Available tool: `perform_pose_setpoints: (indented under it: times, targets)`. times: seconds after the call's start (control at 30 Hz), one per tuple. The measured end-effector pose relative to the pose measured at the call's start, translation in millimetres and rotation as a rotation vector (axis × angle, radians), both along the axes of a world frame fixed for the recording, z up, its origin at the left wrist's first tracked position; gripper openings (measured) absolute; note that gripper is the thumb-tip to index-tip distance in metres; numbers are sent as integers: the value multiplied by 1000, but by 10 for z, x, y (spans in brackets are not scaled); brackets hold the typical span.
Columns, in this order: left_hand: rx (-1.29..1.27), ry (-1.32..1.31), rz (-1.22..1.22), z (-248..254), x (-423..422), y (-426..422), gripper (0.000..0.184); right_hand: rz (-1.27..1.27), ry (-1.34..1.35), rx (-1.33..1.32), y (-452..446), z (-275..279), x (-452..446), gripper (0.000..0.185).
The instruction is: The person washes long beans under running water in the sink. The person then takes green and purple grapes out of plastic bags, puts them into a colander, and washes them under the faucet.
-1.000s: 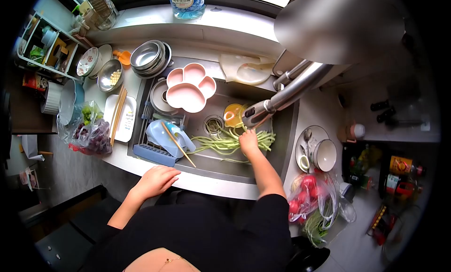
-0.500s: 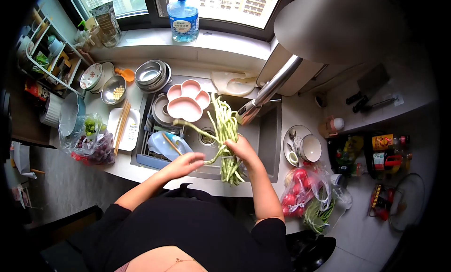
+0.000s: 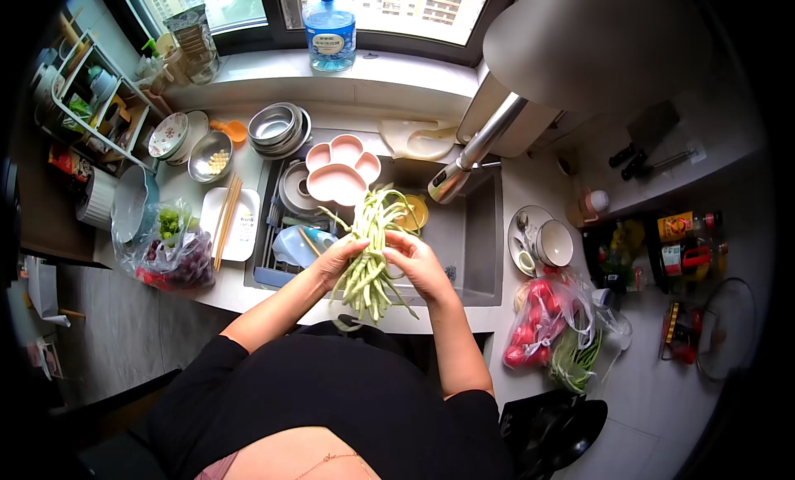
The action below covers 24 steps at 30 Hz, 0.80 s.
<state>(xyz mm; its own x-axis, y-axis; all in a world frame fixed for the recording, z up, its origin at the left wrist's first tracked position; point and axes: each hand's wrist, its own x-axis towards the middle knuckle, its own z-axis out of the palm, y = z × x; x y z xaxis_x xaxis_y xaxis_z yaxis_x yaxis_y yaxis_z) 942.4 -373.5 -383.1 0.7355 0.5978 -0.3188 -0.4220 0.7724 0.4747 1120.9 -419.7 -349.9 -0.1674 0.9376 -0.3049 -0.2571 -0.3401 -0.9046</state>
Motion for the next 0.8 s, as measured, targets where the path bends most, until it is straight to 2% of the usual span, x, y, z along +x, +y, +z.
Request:
perform_pose_setpoints:
  times: [0.1, 0.17, 0.27, 0.33, 0.47, 0.53, 0.6, 0.7, 0.73, 0.77, 0.8]
  targets:
    - [-78, -64, 45, -22, 10, 64, 44, -181, -24, -114, -59, -27, 91, 34]
    - [-46, -15, 72, -125, -19, 136, 40, -169, -33, -126, -120, -99, 133, 34]
    - [-113, -125, -15, -190, -88, 263, 40, -129, -92, -122, -229, -179, 132, 35]
    - [-214, -216, 14, -223, -136, 299, 40, -82, -126, -112, -307, -230, 122, 36]
    - [-228, -373, -29, -103, -250, 351, 43, -181, -101, -145, -383, -272, 88, 40]
    - [-259, -463, -100, -141, -307, 415, 44, -256, -96, -29, -375, -297, 61, 43]
    - [-264, -447, -48, -147, -354, 460, 44, -304, -97, 66, -319, -288, 39, 48]
    - [-290, -492, -71, -159, -413, 535, 43, -254, -508, 307, -197, -174, -63, 48]
    - [-270, -488, -68, -159, -431, 541, 44, -233, -598, 376, -147, -106, -119, 42]
    - [-250, -482, -64, -159, -446, 550, 46, -278, -562, 355, -105, -143, -142, 38]
    - [-235, -367, -2, -21, -431, 536, 44, -321, -524, 334, -66, -209, -170, 34]
